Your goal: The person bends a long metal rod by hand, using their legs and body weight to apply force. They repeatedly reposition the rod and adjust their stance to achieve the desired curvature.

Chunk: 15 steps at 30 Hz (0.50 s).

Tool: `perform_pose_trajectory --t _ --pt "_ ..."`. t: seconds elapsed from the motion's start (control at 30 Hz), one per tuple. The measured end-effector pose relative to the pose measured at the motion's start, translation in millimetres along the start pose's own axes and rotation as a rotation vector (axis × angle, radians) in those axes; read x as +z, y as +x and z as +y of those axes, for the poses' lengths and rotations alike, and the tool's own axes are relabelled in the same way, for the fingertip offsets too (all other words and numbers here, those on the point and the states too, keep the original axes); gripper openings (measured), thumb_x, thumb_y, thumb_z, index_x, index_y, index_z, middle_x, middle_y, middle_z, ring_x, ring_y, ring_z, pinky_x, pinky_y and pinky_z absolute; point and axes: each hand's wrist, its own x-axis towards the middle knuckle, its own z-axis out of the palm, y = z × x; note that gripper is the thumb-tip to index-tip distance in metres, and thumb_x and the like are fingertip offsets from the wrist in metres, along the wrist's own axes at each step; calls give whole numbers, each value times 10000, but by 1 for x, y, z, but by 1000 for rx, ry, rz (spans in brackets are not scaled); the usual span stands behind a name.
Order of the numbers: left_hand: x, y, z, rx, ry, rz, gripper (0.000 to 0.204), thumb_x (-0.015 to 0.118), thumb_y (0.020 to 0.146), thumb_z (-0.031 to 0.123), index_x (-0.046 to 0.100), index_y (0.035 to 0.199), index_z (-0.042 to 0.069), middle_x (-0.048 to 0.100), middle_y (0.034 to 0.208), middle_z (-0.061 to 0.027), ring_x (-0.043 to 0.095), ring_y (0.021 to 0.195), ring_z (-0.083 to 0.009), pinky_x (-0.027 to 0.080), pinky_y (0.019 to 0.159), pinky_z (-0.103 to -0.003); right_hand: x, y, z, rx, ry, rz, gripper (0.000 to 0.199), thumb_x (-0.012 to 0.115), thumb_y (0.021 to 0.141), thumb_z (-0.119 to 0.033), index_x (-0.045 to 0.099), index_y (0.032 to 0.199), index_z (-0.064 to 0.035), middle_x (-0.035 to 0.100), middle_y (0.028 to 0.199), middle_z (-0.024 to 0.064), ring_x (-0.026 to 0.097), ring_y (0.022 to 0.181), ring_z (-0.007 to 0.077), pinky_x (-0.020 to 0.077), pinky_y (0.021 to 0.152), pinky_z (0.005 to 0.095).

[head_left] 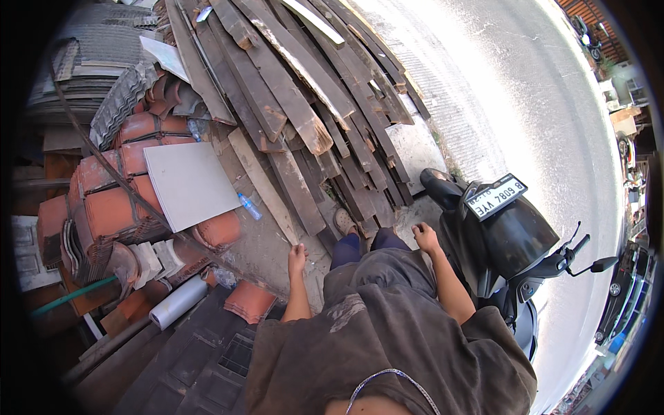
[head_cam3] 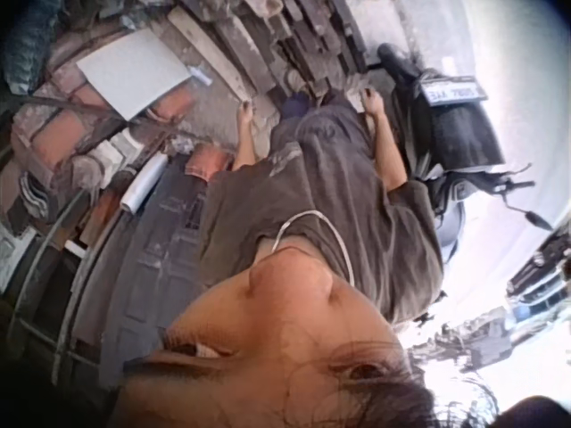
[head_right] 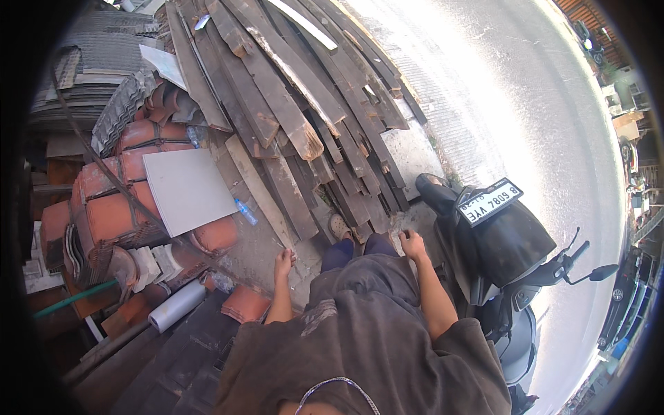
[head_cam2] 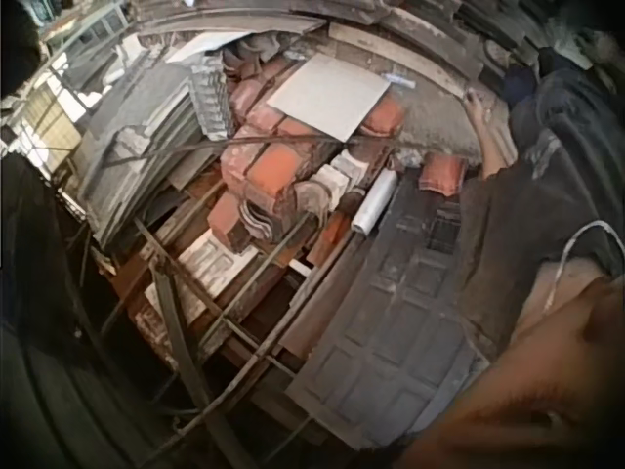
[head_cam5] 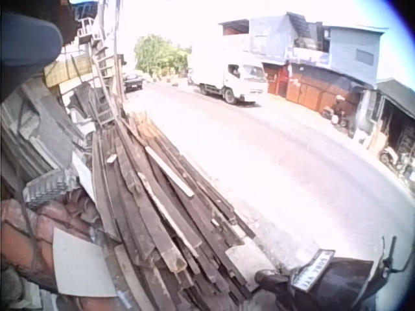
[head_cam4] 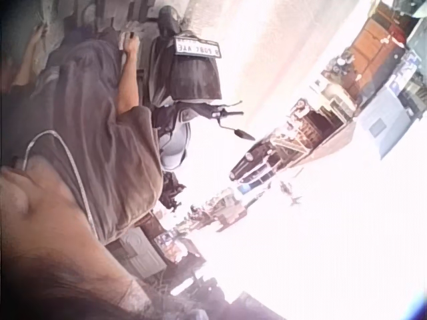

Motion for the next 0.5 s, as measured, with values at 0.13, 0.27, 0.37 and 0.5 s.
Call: perform_pose_trajectory --t 0.13,0.27,0.37,0.5 --pt "-33 12 -6 -6 -107 117 412 520 966 366 595 1053 -29 677 931 -106 670 738 -177 486 586 -287 3 11 -33 -71 56 31 384 544 895 -352 658 1030 -12 674 1000 220 642 986 353 485 875 406" --pt "-29 6 -10 -38 -174 112 402 527 964 357 598 1041 -31 674 919 -107 668 731 -169 485 578 -278 11 16 2 -79 -92 82 361 556 898 -324 648 1002 9 685 901 179 684 755 239 518 721 351" --pt "-30 -7 -21 -69 -121 72 378 529 966 333 602 1026 -33 674 918 -113 668 735 -173 489 584 -276 14 10 22 -27 -48 170 365 570 898 -326 647 1000 16 687 914 165 678 770 231 514 732 351" --pt "-6 -5 -6 -69 -97 29 358 533 966 307 605 1011 -40 676 913 -119 669 739 -179 500 618 -282 4 1 44 331 183 88 378 577 909 -308 646 1054 34 694 955 156 649 903 236 494 814 351"
